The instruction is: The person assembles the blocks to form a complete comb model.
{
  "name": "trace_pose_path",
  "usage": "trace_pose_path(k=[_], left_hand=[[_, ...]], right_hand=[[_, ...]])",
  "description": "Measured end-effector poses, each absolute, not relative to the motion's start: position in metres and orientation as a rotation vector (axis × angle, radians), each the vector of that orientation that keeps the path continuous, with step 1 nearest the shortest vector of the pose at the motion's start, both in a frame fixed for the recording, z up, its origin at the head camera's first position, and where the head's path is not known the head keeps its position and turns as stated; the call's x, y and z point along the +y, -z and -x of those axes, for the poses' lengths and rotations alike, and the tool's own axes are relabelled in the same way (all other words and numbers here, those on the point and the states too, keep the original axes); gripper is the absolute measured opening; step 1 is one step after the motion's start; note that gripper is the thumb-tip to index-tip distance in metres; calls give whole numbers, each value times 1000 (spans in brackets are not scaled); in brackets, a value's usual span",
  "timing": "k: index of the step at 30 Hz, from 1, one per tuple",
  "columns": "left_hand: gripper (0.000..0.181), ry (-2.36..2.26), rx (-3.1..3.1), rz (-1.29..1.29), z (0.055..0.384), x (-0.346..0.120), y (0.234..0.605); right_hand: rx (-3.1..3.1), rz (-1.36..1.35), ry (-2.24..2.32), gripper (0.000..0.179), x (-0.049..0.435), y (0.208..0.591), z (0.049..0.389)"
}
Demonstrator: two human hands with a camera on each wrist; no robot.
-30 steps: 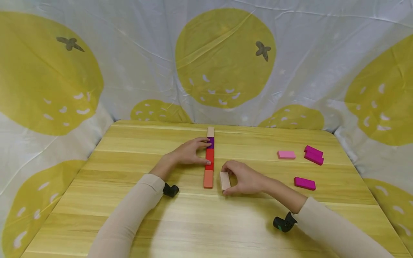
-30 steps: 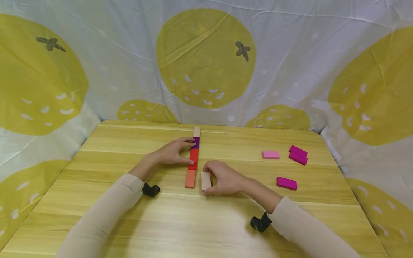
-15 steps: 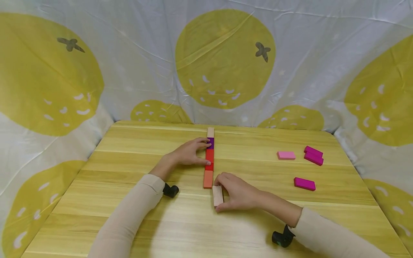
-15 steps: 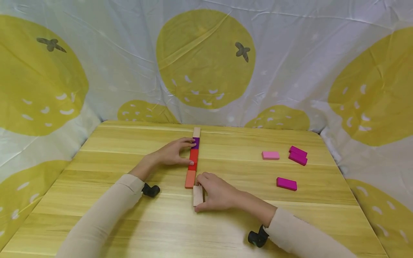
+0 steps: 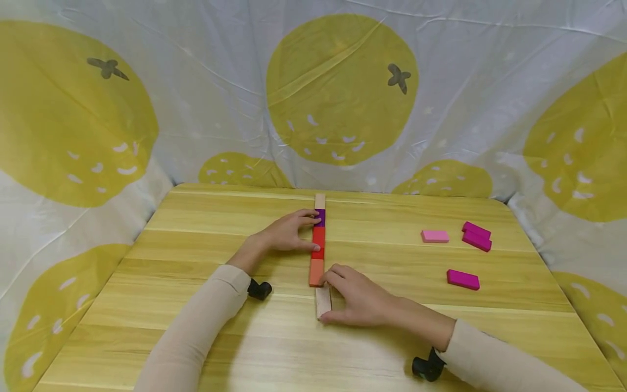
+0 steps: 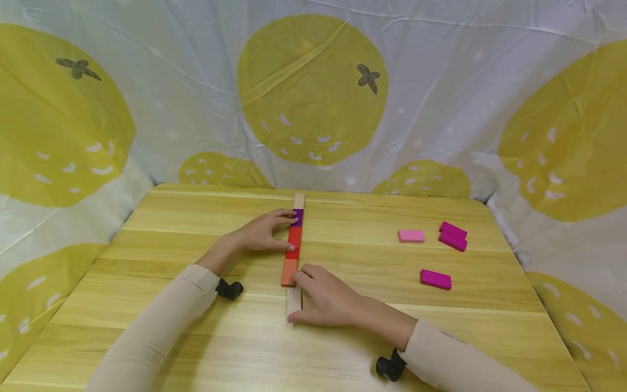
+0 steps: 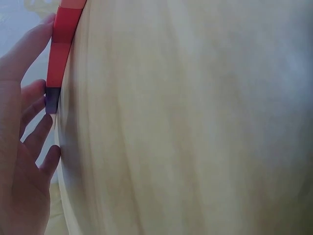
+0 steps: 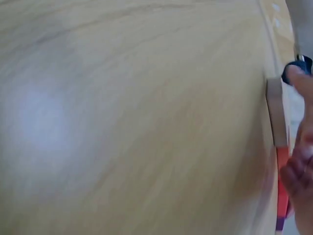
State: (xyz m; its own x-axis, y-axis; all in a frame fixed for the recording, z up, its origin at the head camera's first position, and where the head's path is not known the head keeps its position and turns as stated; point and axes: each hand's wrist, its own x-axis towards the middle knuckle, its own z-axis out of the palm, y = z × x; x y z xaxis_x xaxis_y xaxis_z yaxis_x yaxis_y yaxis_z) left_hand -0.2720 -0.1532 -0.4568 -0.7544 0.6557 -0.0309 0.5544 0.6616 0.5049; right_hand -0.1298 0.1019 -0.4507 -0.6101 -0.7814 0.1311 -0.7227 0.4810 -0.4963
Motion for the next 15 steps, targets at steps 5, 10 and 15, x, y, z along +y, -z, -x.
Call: trace_pose_path(k=[5,10,15], left_hand=[[86,-692,2671,-994,272,-153,456],[86,-688,2673,-993,272,-153,455],[86,-694,2672,-984,272,-153,455]], right_hand=[[2460,1415,837,41,111,452,134],[2441,1485,771,41,107,453,134],[2493,1490,757,41,99,453,132]])
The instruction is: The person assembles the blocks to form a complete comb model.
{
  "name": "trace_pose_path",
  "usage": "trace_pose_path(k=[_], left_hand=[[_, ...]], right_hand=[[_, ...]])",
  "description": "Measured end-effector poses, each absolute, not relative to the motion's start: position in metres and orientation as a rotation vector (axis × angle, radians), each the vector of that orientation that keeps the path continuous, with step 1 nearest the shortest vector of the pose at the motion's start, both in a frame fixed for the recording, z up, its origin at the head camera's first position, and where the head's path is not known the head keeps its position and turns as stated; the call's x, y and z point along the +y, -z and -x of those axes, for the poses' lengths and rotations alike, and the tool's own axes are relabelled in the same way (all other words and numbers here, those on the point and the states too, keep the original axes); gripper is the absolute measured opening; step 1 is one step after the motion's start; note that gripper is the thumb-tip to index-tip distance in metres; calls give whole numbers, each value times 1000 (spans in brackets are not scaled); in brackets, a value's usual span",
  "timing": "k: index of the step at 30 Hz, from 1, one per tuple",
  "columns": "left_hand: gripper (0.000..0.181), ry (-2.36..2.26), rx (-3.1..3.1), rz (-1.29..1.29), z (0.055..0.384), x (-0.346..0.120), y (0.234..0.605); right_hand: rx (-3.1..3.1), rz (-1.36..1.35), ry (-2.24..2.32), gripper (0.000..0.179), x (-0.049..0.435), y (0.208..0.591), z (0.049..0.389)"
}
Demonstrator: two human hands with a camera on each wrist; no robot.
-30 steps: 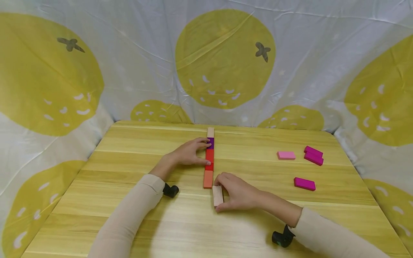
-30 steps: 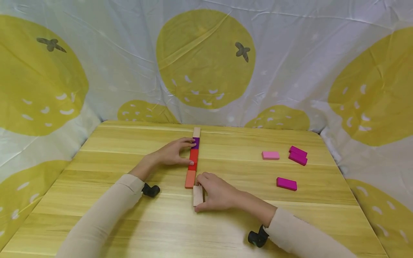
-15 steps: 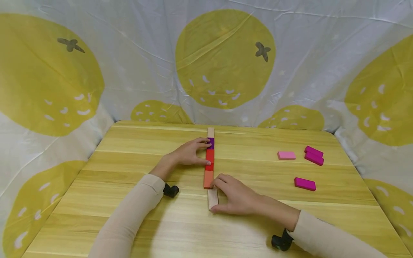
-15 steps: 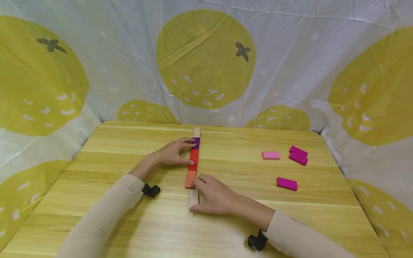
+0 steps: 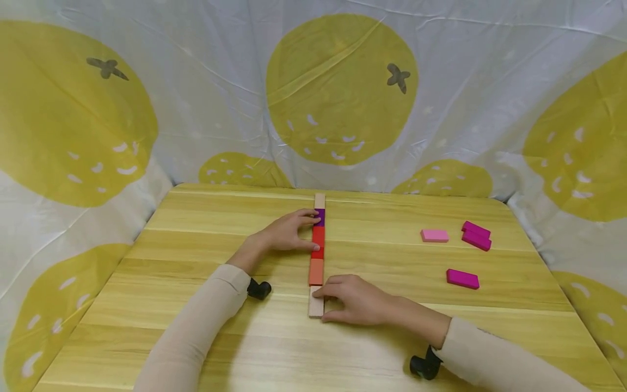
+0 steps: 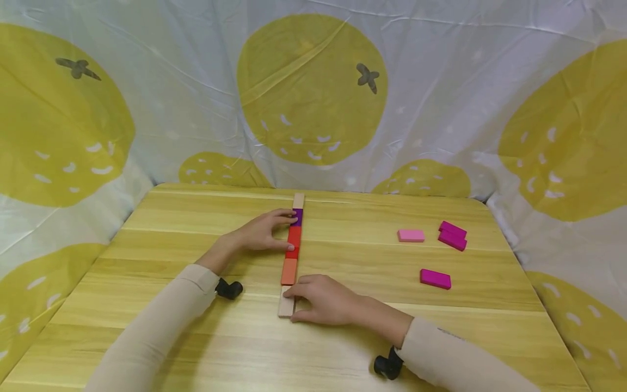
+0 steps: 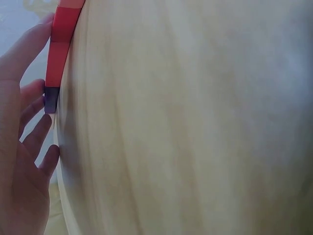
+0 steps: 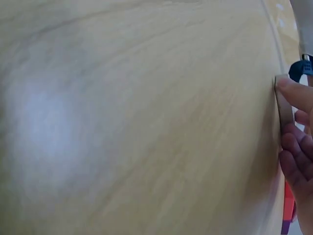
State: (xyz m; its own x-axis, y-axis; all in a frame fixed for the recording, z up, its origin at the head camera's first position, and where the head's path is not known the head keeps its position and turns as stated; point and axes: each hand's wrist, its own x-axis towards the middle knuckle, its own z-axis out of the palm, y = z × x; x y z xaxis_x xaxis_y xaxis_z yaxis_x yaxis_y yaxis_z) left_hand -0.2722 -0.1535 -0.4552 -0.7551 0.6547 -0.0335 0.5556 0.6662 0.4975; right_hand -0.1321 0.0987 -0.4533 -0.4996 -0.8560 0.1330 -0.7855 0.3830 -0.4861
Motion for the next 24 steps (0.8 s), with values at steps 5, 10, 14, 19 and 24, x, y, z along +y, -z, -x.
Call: trace_pose_path(k=[5,10,14,19,24], left_hand=[[86,-693,2673,-981,274,-152,456],[87,-684,2676,-996,275,-153,459],[86,-681,2679,-996,274,-154,459],[86,-704,2673,-987,272,-154,458],[86,-695,2669,-978,272,-154,458]], right_hand=[[2517,1483,747,41,97,455,133],[2519,1492,744,42,96,457,133],[2523,1498,742,41,94,456,133],[2533,1471,725,41,93,455,132],[2551,1486,661,41,93,455,132]])
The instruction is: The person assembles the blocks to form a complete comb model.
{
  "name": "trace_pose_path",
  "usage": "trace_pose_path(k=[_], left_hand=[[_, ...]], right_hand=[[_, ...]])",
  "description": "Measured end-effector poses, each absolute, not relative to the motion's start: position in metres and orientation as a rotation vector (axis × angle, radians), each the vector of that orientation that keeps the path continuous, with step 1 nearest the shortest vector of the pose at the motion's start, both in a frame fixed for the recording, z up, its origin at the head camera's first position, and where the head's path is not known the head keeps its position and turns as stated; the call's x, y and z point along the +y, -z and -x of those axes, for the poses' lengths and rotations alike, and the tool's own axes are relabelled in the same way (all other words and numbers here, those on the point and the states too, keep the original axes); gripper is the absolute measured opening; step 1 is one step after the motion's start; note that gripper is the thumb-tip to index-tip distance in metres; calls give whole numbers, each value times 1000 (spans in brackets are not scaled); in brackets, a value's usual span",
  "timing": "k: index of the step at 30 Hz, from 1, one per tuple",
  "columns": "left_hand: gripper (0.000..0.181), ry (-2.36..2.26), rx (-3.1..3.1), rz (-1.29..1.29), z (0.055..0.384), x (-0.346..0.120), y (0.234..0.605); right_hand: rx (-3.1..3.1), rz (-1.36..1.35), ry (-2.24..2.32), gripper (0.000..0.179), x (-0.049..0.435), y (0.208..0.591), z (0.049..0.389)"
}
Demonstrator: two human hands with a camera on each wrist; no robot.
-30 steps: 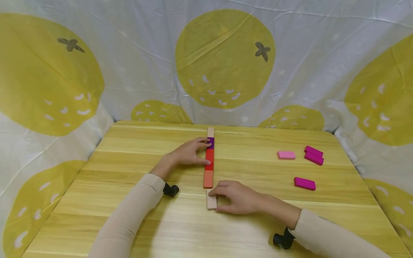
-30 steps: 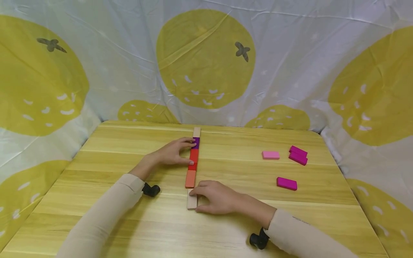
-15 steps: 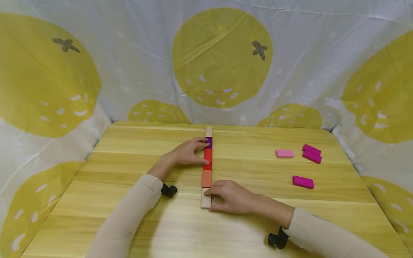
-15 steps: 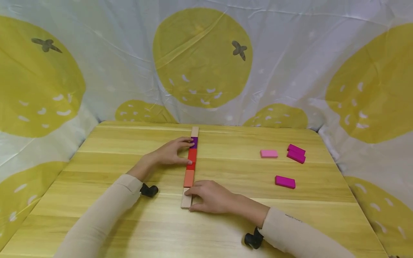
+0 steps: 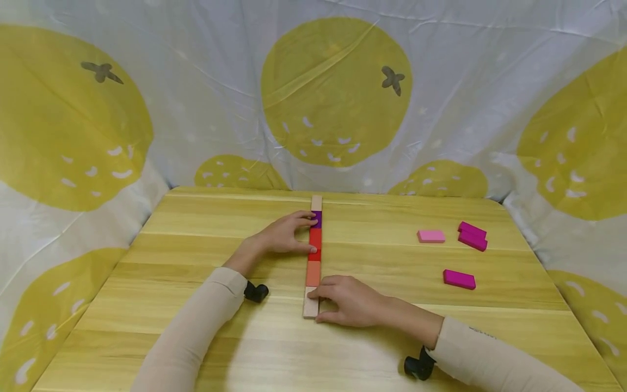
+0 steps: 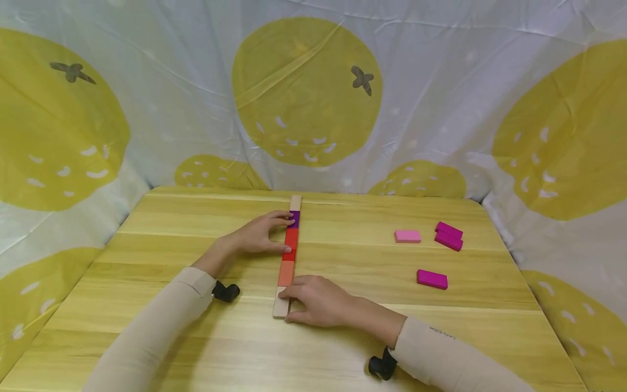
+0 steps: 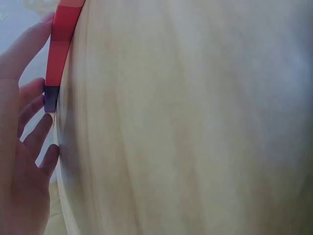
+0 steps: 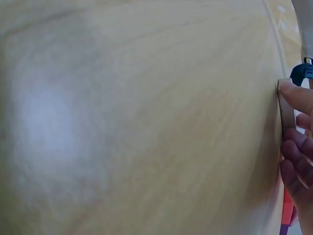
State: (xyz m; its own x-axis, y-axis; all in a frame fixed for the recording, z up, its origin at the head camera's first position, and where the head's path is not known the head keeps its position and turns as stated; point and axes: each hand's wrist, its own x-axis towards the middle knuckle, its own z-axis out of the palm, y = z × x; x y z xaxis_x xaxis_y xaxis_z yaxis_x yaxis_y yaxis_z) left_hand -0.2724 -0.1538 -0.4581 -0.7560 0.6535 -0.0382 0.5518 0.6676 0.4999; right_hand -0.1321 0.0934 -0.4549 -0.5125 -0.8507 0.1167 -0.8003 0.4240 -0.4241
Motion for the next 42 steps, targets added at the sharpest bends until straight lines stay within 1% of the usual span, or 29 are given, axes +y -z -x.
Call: trace_pose_path(k=[9,23,29,42], left_hand=[[85,-695,2669,-983,273,-154,459],[86,-715,2668,-1035,274,-152,454],[88,-702,2676,-1043,273,-152,454],[86,-687,2674,-1012,273,-151,455]], right_hand=[[2558,1506,594,43,94,452,136],[2493,1486,639,44,99,449,139],[2424,1478,691,44,117,439,148],[2540,1328,749,41,172,415,162]])
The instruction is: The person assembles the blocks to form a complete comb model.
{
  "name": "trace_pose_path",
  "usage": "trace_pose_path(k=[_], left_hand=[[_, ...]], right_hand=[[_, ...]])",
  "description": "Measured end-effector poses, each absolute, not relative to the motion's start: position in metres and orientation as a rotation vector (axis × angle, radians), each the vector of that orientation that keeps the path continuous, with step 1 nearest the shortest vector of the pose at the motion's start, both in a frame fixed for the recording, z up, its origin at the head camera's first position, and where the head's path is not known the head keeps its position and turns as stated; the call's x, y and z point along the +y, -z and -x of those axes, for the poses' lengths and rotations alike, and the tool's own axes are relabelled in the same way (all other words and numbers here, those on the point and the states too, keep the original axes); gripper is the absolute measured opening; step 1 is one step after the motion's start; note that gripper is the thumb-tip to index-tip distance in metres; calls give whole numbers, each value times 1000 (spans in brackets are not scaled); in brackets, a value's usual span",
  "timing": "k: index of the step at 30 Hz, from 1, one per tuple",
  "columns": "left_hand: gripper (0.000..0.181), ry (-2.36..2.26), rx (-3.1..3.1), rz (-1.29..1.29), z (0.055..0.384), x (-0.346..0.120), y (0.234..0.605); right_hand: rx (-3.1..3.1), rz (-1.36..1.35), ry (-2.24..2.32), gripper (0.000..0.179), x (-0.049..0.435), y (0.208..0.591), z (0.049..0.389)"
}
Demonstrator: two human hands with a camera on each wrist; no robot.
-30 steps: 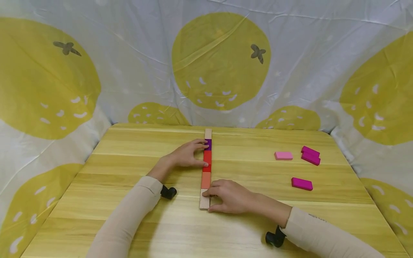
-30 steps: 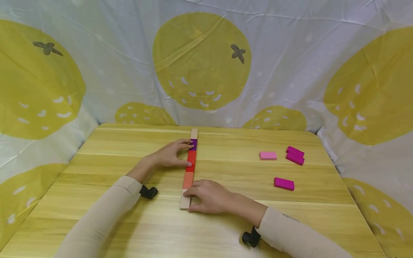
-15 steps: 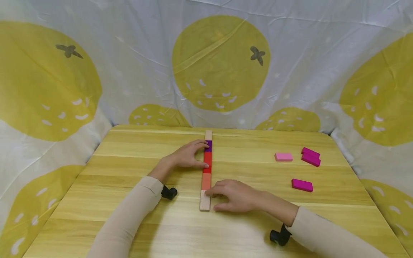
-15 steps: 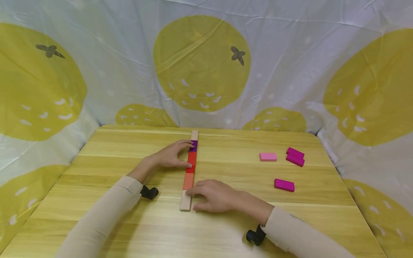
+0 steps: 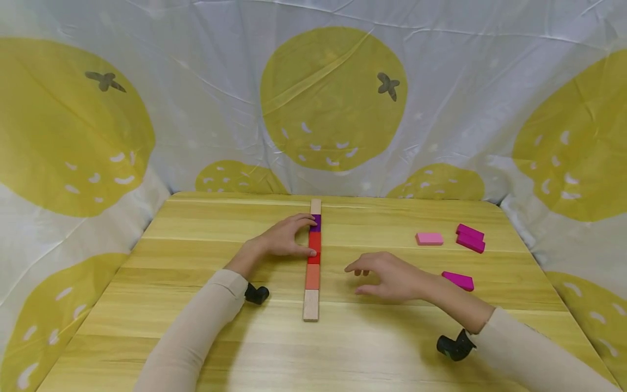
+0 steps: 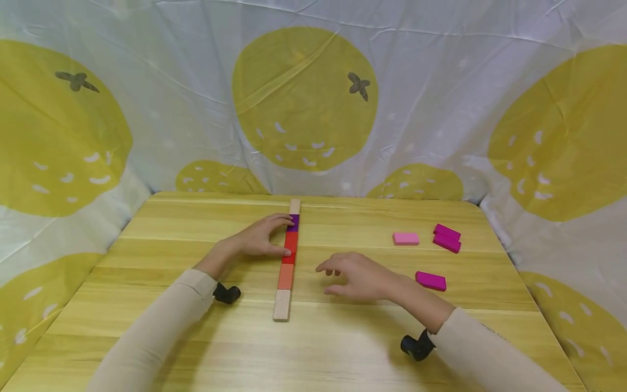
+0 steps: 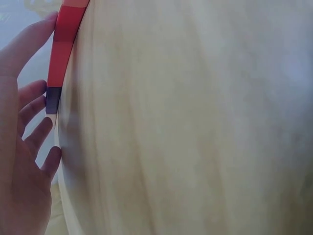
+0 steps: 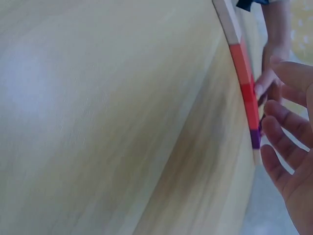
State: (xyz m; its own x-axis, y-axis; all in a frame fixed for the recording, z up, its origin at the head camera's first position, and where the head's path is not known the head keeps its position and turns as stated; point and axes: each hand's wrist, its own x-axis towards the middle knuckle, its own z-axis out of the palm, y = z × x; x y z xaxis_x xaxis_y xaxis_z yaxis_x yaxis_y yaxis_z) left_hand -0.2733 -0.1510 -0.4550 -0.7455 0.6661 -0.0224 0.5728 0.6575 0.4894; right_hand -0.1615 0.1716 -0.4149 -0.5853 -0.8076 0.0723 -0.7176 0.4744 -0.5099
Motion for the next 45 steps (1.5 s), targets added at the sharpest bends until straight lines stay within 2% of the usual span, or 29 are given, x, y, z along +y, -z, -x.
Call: trace_pose_path(k=[15,36,45], left_hand=[[83,-695,2668,-1033,271,-151,453],[85,-682,2667,-1011,272,-152,456],[85,-684,2672,-1018,273,-151,457]], right_hand=[[2762,1127,846,38,249,423,172],[2877,863,834,40,339,439,163],[2515,692,1089,47,382,446,159]])
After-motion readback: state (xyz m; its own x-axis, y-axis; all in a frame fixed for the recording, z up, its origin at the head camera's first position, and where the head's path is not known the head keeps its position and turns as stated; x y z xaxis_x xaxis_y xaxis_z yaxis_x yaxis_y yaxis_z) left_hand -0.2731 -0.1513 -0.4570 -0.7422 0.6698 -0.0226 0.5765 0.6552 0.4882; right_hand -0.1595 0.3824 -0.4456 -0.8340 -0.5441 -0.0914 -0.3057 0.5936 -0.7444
